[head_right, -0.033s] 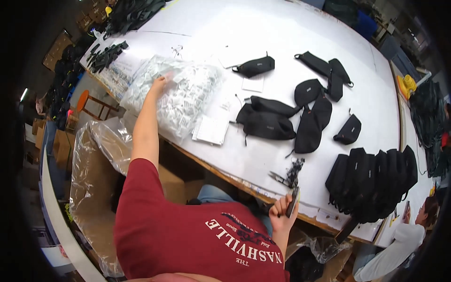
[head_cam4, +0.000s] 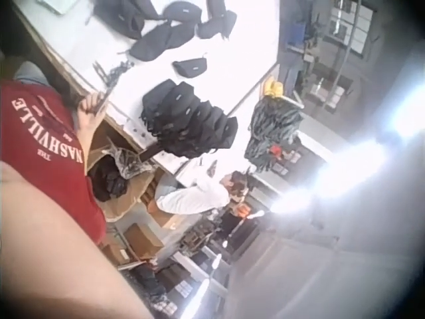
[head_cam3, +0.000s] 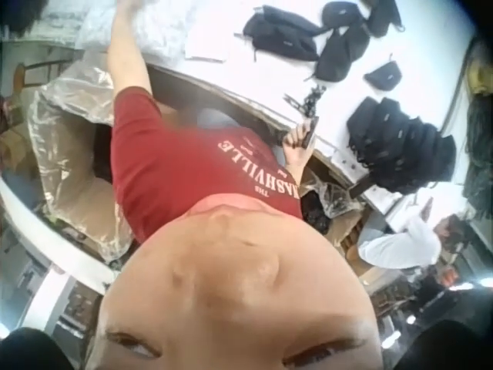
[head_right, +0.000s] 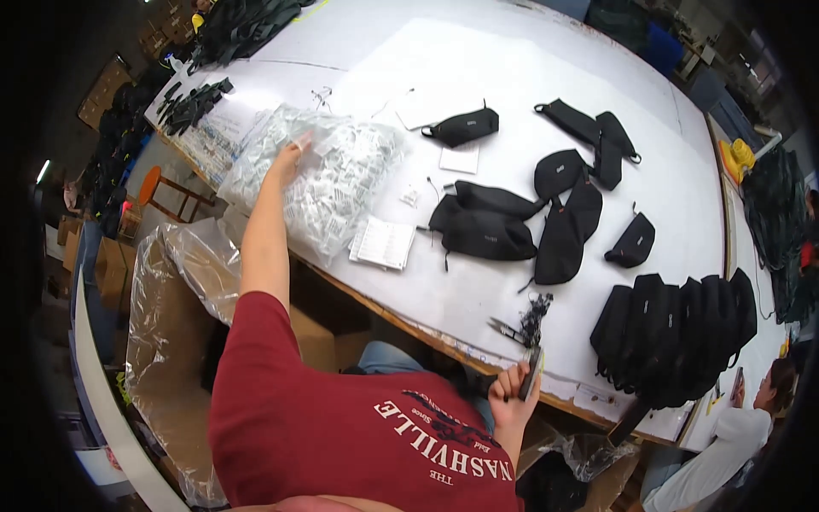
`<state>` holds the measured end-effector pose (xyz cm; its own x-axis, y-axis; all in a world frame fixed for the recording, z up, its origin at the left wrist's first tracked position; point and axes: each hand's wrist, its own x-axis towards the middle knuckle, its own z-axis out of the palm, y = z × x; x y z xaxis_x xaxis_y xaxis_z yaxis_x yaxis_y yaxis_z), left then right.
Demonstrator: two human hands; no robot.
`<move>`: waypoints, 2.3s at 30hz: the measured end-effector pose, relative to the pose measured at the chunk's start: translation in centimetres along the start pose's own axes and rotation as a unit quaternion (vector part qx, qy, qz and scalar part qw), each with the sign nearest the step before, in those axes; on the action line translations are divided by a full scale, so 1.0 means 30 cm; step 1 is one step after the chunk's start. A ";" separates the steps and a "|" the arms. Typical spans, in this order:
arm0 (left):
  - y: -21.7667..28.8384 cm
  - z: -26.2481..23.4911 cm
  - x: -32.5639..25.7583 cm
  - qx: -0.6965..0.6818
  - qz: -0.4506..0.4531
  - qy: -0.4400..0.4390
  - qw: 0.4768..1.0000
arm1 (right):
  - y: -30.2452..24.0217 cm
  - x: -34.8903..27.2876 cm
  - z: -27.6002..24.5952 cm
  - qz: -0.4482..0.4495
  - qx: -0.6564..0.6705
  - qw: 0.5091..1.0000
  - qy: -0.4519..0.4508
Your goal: Placing tags and accessories into small black zipper pouches.
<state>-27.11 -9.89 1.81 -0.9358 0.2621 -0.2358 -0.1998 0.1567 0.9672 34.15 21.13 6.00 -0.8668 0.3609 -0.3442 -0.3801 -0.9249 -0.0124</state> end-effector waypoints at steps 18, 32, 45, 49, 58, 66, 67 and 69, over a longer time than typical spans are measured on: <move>0.045 0.101 -0.064 0.257 0.046 -0.057 0.964 | 0.028 -0.025 -0.138 -0.044 0.012 0.994 0.100; 0.040 0.101 -0.118 -0.011 0.100 0.536 0.838 | -0.015 0.012 -0.072 -0.052 0.006 0.998 0.034; 0.216 0.456 -0.323 -0.288 0.170 0.201 0.921 | -0.002 0.011 -0.055 -0.039 0.047 0.998 0.017; -0.060 0.851 -0.633 -0.161 0.108 0.036 0.980 | 0.015 0.029 -0.049 -0.031 0.065 0.997 -0.020; -0.120 1.017 -0.762 0.164 0.216 -0.187 0.944 | 0.010 0.010 -0.024 -0.015 0.048 0.999 -0.021; -0.084 0.975 -0.802 0.182 0.230 -0.170 0.941 | 0.016 0.017 0.000 0.004 0.039 0.999 -0.005; -0.073 0.974 -0.814 0.225 0.278 -0.133 0.924 | 0.017 0.019 0.004 0.003 0.040 0.999 -0.003; -0.049 0.960 -0.836 0.290 0.313 -0.099 0.899 | 0.017 0.013 0.002 0.001 0.041 0.999 0.000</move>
<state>5.02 10.72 3.59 -0.7310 0.6266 0.2702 0.5865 0.3746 0.7181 33.59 20.80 5.91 -0.8682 0.3583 -0.3432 -0.4027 -0.9129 0.0657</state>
